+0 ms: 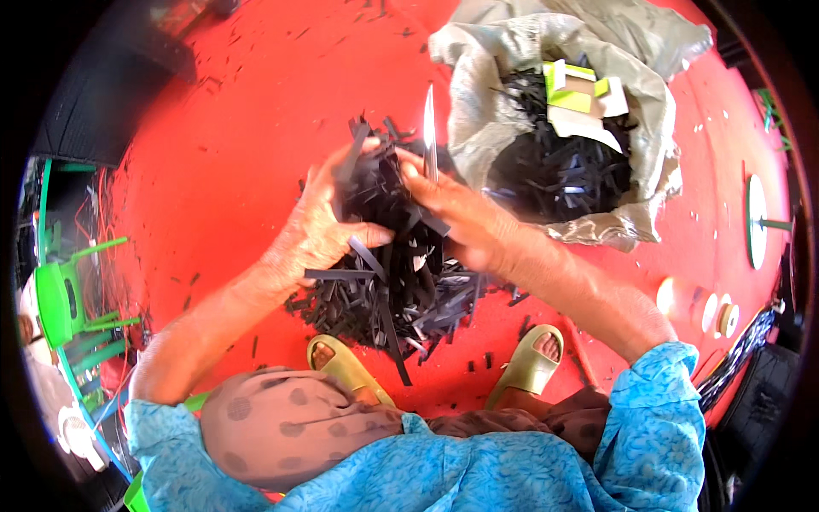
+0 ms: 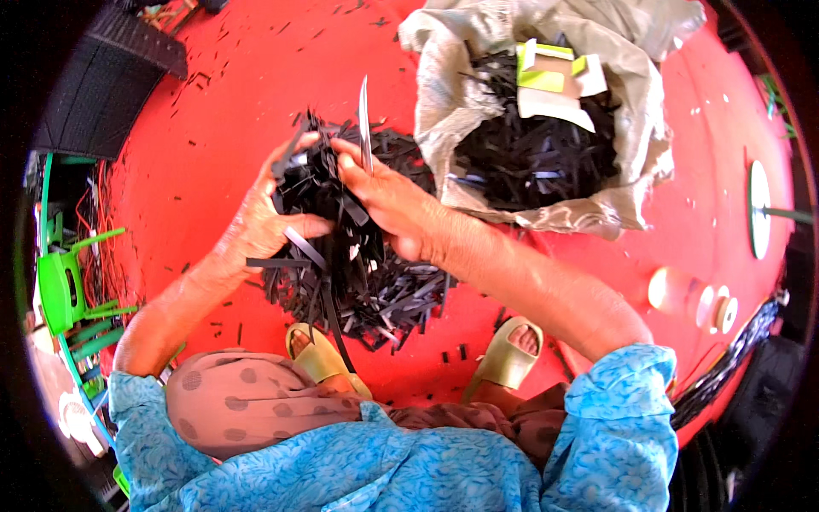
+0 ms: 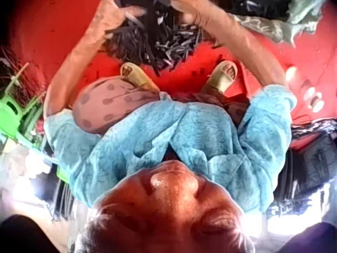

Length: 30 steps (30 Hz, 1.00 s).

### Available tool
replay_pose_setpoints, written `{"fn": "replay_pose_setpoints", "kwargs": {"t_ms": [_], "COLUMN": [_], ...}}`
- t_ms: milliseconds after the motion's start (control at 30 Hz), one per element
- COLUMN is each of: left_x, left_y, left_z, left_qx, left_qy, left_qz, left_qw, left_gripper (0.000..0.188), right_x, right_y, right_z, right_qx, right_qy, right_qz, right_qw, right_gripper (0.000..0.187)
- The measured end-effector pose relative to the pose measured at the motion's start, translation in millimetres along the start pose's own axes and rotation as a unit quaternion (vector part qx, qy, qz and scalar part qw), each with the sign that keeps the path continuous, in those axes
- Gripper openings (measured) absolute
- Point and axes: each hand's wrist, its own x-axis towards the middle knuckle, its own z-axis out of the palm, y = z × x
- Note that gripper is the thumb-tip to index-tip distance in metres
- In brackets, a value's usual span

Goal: The person gathers small dark bamboo splinters from the floor into a pile and then transfers them into a large bag.

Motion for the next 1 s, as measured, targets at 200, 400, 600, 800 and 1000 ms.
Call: {"fn": "replay_pose_setpoints", "kwargs": {"t_ms": [200, 400, 600, 800, 1000], "left_x": [86, 196, 221, 215, 206], "left_y": [56, 31, -1, -47, -127], "left_z": [62, 147, 204, 111, 48], "left_qx": [0.003, -0.163, 0.189, 0.424, 0.517], "left_qy": [-0.116, -0.230, -0.154, -0.012, 0.294], "left_qz": [0.125, 0.205, -0.049, 0.158, 0.105], "left_qw": [0.985, 0.937, 0.969, 0.892, 0.797], "left_gripper": [0.059, 0.058, 0.096, 0.043, 0.036], "right_x": [30, 23, -20, -27, -40], "right_y": [-39, -55, 1, -23, 2], "right_z": [-119, -256, -292, -275, -251], "right_qx": [0.285, 0.375, 0.030, -0.190, -0.519], "right_qy": [0.098, -0.016, 0.225, 0.158, 0.054], "right_qz": [0.407, 0.324, 0.545, 0.539, 0.221], "right_qw": [0.862, 0.869, 0.807, 0.805, 0.824], "right_gripper": [0.041, 0.036, 0.048, 0.058, 0.053]}}
